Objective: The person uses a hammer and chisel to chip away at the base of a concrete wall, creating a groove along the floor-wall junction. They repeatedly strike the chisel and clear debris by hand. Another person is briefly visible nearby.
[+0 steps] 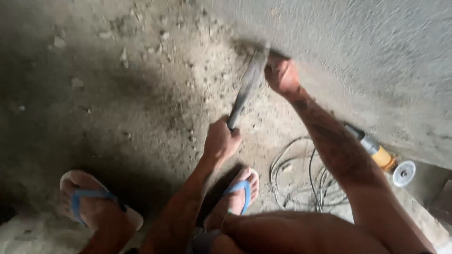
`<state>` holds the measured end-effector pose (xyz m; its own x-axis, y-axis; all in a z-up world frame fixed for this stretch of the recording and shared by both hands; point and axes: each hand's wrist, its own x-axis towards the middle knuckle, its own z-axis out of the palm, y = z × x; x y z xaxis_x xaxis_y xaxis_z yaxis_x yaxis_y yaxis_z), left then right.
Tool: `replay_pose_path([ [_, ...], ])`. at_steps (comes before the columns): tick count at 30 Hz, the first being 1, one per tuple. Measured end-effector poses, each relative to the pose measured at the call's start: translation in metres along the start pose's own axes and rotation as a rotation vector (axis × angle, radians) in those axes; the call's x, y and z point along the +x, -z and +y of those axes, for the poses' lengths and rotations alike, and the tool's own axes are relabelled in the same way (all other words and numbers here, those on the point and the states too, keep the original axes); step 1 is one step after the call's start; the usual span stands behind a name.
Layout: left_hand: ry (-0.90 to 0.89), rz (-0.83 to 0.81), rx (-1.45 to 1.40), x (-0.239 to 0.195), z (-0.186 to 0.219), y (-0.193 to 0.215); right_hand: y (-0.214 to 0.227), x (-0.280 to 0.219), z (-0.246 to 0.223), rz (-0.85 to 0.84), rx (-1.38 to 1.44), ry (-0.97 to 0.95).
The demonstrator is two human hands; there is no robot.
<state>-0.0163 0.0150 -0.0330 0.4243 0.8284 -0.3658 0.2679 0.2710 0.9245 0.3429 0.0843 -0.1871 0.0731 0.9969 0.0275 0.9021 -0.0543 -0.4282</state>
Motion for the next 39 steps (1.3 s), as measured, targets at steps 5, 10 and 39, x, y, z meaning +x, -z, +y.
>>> replay_pose_path([
  [5, 0.151, -0.067, 0.094, -0.008, 0.022, 0.011, 0.005, 0.013, -0.017, 0.085, 0.02, 0.148],
  [10, -0.103, 0.117, -0.012, -0.012, 0.024, 0.003, 0.012, 0.015, -0.068, 0.107, 0.104, 0.153],
  [39, 0.304, 0.002, -0.011, -0.01, 0.0, -0.006, 0.074, 0.006, -0.115, 0.033, 0.106, 0.224],
])
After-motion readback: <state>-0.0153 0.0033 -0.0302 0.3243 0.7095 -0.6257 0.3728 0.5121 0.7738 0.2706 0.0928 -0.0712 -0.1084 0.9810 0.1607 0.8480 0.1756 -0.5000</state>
